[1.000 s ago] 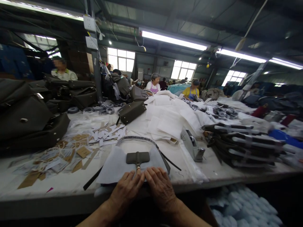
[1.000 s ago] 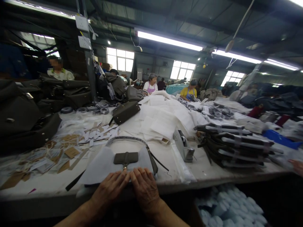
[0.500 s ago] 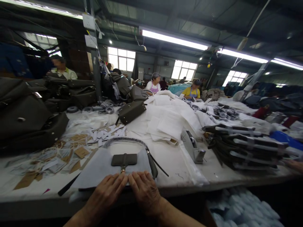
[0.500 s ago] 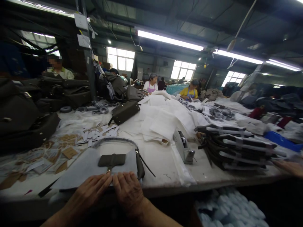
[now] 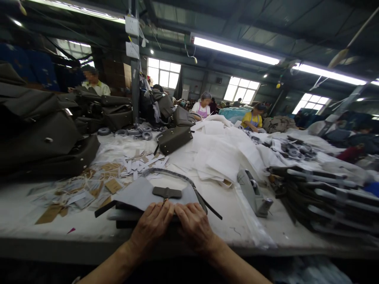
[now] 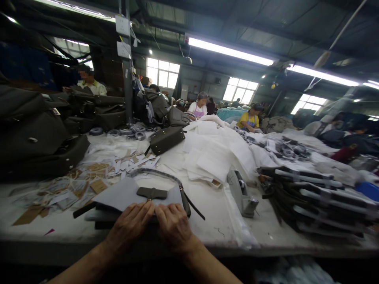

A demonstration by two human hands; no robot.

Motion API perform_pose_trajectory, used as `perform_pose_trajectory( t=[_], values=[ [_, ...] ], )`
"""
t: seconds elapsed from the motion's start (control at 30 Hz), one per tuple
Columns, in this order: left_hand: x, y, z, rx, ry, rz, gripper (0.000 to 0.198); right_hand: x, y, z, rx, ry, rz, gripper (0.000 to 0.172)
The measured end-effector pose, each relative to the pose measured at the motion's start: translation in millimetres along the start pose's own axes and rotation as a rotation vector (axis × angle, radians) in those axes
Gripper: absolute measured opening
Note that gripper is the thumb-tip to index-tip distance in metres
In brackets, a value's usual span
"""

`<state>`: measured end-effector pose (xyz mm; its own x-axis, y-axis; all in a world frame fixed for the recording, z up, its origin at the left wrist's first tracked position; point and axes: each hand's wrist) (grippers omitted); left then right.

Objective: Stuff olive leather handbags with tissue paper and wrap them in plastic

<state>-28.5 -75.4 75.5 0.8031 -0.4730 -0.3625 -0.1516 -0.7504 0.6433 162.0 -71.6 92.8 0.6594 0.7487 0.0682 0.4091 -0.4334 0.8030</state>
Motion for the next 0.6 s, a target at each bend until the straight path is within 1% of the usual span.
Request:
perform_pose_trajectory(
  t=[0.07,0.1,0.17,0.2,0.23,0.27,0.3,0.33,0.4,0.43,0.5,0.6],
  values=[
    [-2.8,-3.5,2.9,0.022,-0.032,0.041,0.038,4.8,9.7,0.9,-0.057,-0.015,-0.071,0.033],
    [-3.0,-5.5,5.8,0.040,-0.028,0.064,0.039,11.2,15.3,4.2,-0.065,-0.029,-0.108,0.035],
    [-2.8,-8.8,13.1,0.070,0.005,0.112,0.040,35.1,25.1,16.5,-0.017,-0.118,-0.134,0.035],
    [-2.9,-10.0,16.8,0.084,0.025,0.134,0.039,52.7,28.5,24.9,0.022,-0.213,-0.101,0.032],
    [-3.4,-10.6,20.3,0.089,0.037,0.152,0.039,73.4,30.6,34.2,0.036,-0.339,-0.037,0.030],
    [-4.5,-10.7,23.4,0.085,0.042,0.167,0.039,96.0,31.2,43.5,0.011,-0.486,0.047,0.030],
    [-5.9,-10.5,26.1,0.078,0.042,0.182,0.038,119.3,30.5,52.4,-0.078,-0.638,0.146,0.031],
    [-7.5,-10.1,28.4,0.071,0.041,0.198,0.038,142.2,28.6,60.0,-0.200,-0.761,0.231,0.033],
    [-9.9,-9.7,31.8,0.051,0.035,0.238,0.038,182.4,22.7,70.2,-0.346,-0.894,0.305,0.034],
    [-10.3,-9.9,32.9,0.048,0.040,0.258,0.039,198.3,19.2,72.6,-0.396,-0.923,0.310,0.032],
    [-9.0,-11.4,34.1,0.055,0.058,0.280,0.040,220.8,12.0,73.6,-0.464,-0.949,0.293,0.025],
    [-4.6,-13.4,34.2,0.102,0.116,0.275,0.042,235.7,2.4,72.3,-0.539,-0.950,0.269,0.023]
  ],
)
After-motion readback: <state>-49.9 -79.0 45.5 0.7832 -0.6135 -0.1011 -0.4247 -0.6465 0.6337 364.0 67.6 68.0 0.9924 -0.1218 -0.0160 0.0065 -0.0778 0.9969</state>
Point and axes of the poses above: each hand's wrist, its own z-axis away from the middle knuckle, its own y-axis out of the back of the hand, x = y × z, and after that the axes turned 3 degrees about -x, right-handed
